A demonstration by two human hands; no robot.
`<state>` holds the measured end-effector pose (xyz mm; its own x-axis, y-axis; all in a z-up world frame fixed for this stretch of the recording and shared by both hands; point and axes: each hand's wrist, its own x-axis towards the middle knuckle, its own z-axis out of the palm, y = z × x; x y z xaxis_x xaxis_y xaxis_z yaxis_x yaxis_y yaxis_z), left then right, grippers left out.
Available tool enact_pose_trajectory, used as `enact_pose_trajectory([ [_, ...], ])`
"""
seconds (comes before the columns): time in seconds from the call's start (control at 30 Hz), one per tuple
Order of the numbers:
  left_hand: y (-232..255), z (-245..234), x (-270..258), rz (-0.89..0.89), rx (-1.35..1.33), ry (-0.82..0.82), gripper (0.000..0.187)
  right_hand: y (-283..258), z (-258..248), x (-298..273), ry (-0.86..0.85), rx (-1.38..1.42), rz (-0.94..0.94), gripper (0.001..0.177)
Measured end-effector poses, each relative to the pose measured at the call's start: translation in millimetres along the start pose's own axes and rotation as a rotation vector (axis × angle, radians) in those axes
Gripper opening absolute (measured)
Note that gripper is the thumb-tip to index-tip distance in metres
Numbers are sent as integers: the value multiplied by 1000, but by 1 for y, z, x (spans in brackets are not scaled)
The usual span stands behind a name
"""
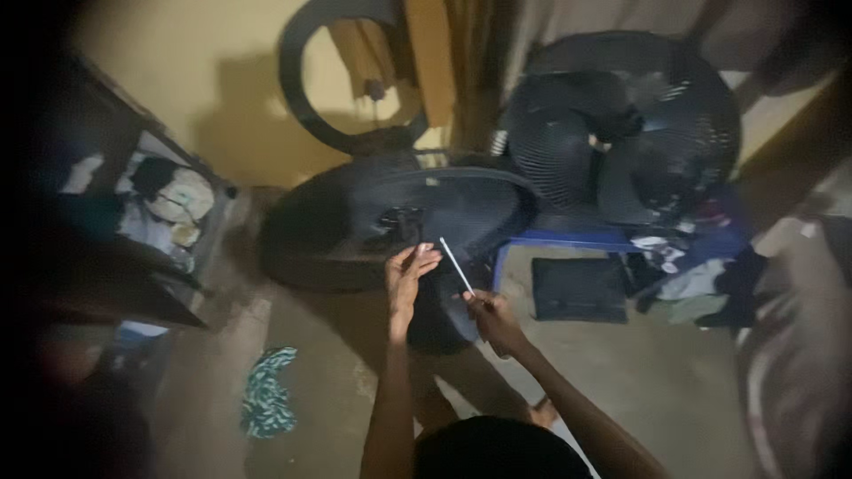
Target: The person removes the front grille of a standing fan using a screwdriver. They unscrew the central nut, detach the grille, and set it aside. The fan blades and rear grille remain attached during the clip.
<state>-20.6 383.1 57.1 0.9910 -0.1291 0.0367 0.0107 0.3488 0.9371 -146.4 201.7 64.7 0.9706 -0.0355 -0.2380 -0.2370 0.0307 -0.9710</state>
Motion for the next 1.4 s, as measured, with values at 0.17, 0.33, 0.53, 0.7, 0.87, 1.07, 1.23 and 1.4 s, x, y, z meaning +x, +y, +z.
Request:
enact_pose_trajectory([
  [0.17, 22, -34, 11, -80, 82, -71, 28, 7, 63, 11, 56, 5, -238, 40],
  [0.33, 31, -28, 5, -151, 77, -192, 24, -27, 87, 6, 389, 152, -218, 27],
  [0.53, 27, 49, -7, -176, -65, -326, 27, -81, 56, -10, 668, 155, -257, 16],
  [0.7, 5, 120, -1, -244, -63, -439, 25, -89, -9, -7, 832, 201, -335, 9],
  [0.87, -39, 205, 18, -235, -114, -517, 30, -79, -97, 13, 984, 168, -392, 7],
  [1.07, -79, 304, 82, -330, 67, -565, 55, -63, -232, 86, 987, 157, -290, 13],
  [1.23, -108, 387, 146, -283, 80, -537, 57, -39, -347, 184, 789, 317, -273, 11],
  [1.4, -137, 434, 203, -209, 164, -577, 46, -14, -419, 265, 727, 434, -204, 13],
])
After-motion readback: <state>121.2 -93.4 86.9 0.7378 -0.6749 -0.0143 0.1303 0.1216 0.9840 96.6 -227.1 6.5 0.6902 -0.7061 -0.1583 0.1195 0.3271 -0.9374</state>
